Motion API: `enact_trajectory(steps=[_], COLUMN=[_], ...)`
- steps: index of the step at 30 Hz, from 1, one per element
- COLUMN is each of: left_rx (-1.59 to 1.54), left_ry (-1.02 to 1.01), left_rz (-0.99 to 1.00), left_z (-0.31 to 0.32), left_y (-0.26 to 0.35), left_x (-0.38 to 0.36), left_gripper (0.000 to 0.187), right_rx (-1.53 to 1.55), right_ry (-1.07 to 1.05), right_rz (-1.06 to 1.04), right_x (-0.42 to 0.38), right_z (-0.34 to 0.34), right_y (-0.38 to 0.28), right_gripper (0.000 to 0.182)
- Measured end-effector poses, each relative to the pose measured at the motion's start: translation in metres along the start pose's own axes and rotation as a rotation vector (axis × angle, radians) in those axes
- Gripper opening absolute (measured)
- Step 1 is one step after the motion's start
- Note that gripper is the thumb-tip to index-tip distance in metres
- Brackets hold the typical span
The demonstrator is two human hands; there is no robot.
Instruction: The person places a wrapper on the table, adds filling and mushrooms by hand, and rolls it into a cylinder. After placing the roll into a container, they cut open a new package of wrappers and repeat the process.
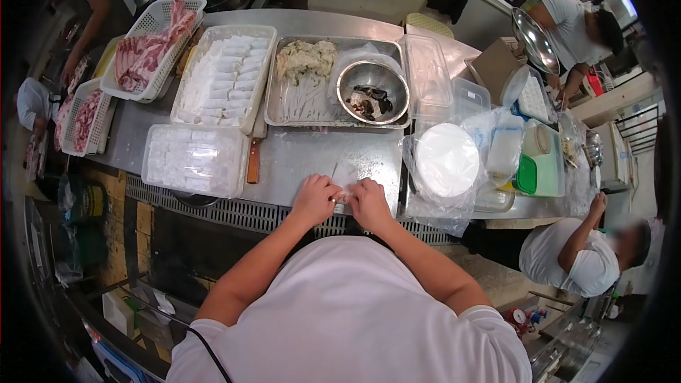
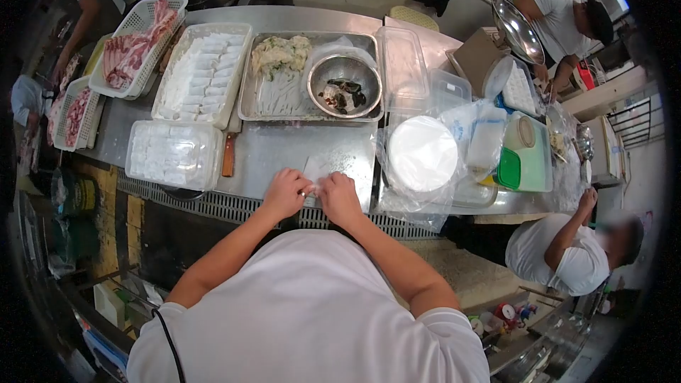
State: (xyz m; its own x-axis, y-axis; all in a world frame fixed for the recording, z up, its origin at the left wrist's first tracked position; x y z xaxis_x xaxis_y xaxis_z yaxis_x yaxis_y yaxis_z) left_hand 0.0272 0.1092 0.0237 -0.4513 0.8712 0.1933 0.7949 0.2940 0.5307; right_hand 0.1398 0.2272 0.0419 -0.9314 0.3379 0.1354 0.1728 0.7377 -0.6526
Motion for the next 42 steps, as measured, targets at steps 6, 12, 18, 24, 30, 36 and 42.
enact_trajectory(steps=[6,12,18,24,30,36,42], left_rx=[0.044,-0.065,-0.147,-0.094,-0.051,-0.015,0.025], left_ry=[-0.270,-0.051,-0.034,-0.083,0.016,-0.017,-0.115], left_rz=[-0.173,0.224,0.210,0.030,0.256,0.270,0.199], left_z=[0.011,-0.037,-0.012,0.000,-0.008,-0.003,0.005], left_y=[-0.011,0.011,-0.012,-0.023,-0.009,-0.012,-0.010], left_x=[0.024,0.024,0.022,0.040,0.031,0.032,0.015], left_gripper=[0.015,0.029,0.023,0.022,0.038,0.042,0.041], right_rx=[-0.159,-0.280,-0.161,-0.124,-0.131,-0.139,0.121], right_ry=[-0.017,-0.136,-0.060,0.047,-0.017,-0.156,-0.277], right_rz=[-0.281,-0.240,-0.181,-0.115,-0.084,0.005,0.338], right_x=[-0.006,0.007,0.013,0.022,0.023,0.029,0.103], right_z=[-0.002,0.009,-0.003,-0.004,-0.003,-0.007,-0.028], right_y=[-0.023,-0.010,-0.010,0.001,0.004,0.002,-0.021], right_gripper=[0.038,0.035,0.022,0.019,0.030,0.047,0.062])
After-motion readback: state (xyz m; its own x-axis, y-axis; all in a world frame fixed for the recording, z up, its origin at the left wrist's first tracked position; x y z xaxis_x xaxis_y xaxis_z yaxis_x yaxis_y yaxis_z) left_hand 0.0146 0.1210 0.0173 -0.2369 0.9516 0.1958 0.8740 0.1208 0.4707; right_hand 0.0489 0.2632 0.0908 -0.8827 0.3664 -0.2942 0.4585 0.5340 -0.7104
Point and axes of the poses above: each hand's wrist, its own x-axis towards the middle knuckle, its own z-axis out of the palm, y = z × x, the point moved 7 cm from there along x, towards the middle knuckle, and after that the axes turned 7 degrees about x, right-handed, at the moved point
